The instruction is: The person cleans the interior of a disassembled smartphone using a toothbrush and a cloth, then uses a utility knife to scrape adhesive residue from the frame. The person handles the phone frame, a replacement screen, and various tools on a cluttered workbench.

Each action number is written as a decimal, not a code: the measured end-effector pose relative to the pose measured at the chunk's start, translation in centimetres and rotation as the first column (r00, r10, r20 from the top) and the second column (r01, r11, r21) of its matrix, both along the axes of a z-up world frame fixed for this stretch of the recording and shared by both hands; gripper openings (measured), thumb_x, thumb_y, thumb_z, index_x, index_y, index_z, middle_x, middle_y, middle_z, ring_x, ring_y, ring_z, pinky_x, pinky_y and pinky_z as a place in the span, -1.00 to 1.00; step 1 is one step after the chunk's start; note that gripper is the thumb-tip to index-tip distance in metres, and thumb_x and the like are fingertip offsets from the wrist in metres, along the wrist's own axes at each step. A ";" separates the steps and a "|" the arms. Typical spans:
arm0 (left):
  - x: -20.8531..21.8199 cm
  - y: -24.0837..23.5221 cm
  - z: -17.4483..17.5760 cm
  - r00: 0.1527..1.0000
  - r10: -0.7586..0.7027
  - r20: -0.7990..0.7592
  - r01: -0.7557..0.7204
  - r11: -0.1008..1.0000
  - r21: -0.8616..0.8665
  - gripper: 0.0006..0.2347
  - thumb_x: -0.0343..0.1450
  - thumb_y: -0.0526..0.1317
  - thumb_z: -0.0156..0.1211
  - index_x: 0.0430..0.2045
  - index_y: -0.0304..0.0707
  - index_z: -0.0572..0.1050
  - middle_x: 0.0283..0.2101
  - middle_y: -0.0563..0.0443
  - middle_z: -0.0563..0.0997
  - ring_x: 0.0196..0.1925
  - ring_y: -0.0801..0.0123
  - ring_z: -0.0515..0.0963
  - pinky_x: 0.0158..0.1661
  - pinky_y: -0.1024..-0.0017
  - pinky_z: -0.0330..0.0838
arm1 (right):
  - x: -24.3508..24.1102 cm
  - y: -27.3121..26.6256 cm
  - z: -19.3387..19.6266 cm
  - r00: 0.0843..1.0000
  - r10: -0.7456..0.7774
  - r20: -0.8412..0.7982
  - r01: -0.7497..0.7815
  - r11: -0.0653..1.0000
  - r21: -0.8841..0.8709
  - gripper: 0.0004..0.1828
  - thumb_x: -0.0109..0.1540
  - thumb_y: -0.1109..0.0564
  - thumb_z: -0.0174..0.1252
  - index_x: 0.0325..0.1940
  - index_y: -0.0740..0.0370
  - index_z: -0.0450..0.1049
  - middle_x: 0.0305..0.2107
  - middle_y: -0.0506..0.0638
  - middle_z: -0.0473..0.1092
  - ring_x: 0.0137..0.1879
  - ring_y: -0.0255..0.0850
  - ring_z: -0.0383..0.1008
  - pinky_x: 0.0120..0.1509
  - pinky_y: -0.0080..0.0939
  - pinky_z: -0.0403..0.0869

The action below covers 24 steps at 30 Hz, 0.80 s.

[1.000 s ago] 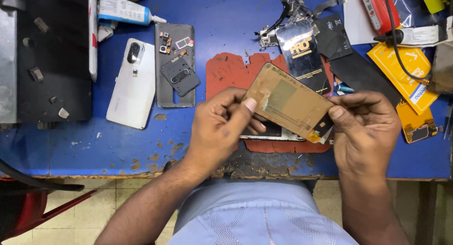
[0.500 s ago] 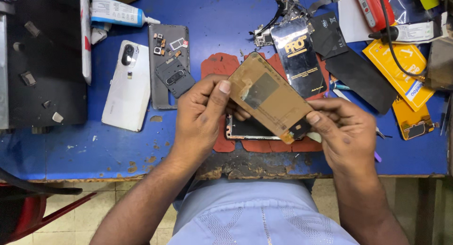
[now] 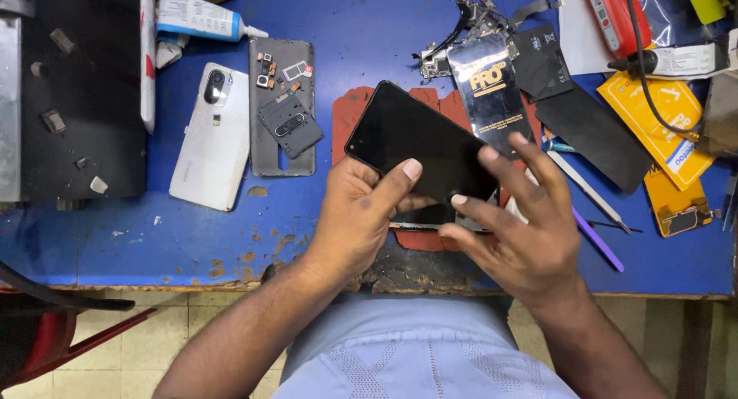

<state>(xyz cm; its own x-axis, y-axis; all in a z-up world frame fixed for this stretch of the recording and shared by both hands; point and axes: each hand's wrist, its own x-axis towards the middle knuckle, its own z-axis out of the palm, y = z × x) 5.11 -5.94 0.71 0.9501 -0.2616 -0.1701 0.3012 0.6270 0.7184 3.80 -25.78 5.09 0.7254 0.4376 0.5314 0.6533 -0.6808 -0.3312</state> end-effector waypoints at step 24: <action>-1.4 6.3 1.9 0.818 0.042 0.574 -0.498 0.553 0.668 -0.80 0.53 -0.56 -0.01 -0.07 -0.46 0.54 -0.16 -0.14 0.63 -0.26 0.39 0.61 -0.21 0.47 0.52 | 5.2 -7.8 0.0 0.709 0.410 -0.573 0.378 0.465 0.801 -0.57 0.49 0.04 -0.01 0.38 0.32 0.34 0.05 0.29 0.48 0.05 0.09 0.61 -0.01 -0.04 0.64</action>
